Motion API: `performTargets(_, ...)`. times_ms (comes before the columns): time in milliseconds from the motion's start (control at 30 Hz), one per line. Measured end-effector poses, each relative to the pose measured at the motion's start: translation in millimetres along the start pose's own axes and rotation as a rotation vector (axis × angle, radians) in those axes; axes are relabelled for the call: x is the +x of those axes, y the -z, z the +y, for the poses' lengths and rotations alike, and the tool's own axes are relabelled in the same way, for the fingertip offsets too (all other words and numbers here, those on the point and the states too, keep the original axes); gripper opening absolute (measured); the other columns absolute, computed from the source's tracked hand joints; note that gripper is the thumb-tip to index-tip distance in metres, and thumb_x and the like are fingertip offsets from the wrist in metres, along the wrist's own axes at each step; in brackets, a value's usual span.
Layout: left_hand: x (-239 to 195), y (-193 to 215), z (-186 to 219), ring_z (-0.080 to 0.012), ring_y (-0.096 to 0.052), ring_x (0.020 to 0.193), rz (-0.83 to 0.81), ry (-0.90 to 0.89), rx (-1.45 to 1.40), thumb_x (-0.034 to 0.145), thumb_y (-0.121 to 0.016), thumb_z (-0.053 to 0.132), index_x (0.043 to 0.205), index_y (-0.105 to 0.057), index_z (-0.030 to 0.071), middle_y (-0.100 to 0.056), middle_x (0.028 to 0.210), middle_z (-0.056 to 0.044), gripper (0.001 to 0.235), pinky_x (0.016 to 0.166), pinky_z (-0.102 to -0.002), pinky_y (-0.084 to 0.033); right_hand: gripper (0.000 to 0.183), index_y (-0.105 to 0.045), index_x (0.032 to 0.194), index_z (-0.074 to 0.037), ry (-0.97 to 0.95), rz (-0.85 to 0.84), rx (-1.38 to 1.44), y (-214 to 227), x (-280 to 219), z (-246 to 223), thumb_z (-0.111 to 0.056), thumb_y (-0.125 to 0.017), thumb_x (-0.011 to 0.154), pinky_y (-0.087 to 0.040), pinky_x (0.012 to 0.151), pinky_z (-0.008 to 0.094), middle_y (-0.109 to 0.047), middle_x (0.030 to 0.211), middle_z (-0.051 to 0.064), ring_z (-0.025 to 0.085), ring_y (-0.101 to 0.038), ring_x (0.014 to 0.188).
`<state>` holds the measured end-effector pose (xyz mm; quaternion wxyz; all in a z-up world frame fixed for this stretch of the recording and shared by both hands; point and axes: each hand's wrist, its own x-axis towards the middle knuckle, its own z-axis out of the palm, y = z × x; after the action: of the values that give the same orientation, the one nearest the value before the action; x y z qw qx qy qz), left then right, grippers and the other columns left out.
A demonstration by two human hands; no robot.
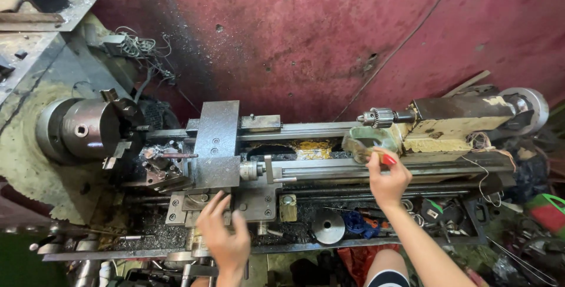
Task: Operating a lathe to machine a metal part while applying lubricant with a brush
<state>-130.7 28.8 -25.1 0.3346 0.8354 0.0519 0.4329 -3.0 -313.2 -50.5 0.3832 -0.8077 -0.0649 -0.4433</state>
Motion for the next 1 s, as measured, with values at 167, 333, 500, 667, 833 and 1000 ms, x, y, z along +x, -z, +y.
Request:
performTargets(167,-30,62,-33,-0.0338,-0.063,0.121,-0.067,0.223,0.356,0.088,-0.062,0.014,0.123,-0.068,-0.004,-0.07,0.127,-0.021,0.04,0.109,-0.048,-0.047,0.016,-0.072,0.106,-0.005,-0.362,-0.21,0.137,-25,-2,-39,-0.016,-0.06,0.102,-0.061,0.064,0.025,-0.075,0.077,0.005,0.015,-0.076,0.072)
performTargets(333,-76,68,-91,-0.0365,-0.062,0.118,0.081,0.084,0.593,0.082,-0.07,0.014,0.126,-0.066,-0.002,-0.068,0.127,-0.017,0.047,0.107,-0.048,-0.045,0.02,-0.073,0.101,-0.006,-0.569,-0.378,0.202,-56,-9,-61,-0.022,-0.061,0.1,-0.062,0.065,0.025,-0.078,0.076,0.006,0.015,-0.078,0.069)
performTargets(500,-93,73,-143,-0.0381,-0.067,0.098,-0.247,0.476,0.56,0.082,-0.07,0.036,0.134,-0.063,0.001,-0.07,0.113,-0.022,0.063,0.09,-0.048,-0.052,0.027,-0.072,0.103,-0.011,-0.562,-0.511,0.151,-80,-18,-60,-0.033,-0.057,0.1,-0.061,0.076,0.03,-0.08,0.077,0.002,0.014,-0.079,0.074)
performTargets(667,-90,70,-141,-0.0319,-0.07,0.096,-0.407,0.659,0.558,0.083,-0.066,0.045,0.139,-0.057,0.015,-0.069,0.115,-0.016,0.064,0.079,-0.042,-0.055,0.025,-0.07,0.096,-0.009,-0.438,-0.644,0.025,-81,-23,-32,-0.026,-0.053,0.103,-0.045,0.05,0.025,-0.065,0.063,-0.002,0.01,-0.057,0.05)
performTargets(833,-94,77,-147,-0.0321,-0.068,0.104,-0.373,0.629,0.476,0.079,-0.068,0.049,0.137,-0.06,0.014,-0.07,0.116,-0.015,0.068,0.085,-0.042,-0.053,0.013,-0.065,0.096,-0.014,-0.149,-0.503,-0.197,-65,-12,-25,-0.026,-0.06,0.098,-0.05,0.059,0.041,-0.068,0.074,0.002,0.023,-0.065,0.063)
performTargets(1000,-72,81,-122,-0.0282,-0.072,0.096,-0.582,0.788,0.632,0.084,-0.059,0.057,0.145,-0.051,0.025,-0.067,0.121,-0.011,0.069,0.076,-0.038,-0.057,0.026,-0.072,0.107,-0.011,-0.318,-0.578,-0.007,-77,-15,-38,-0.03,-0.055,0.101,-0.052,0.057,0.031,-0.075,0.077,0.002,0.016,-0.067,0.06)
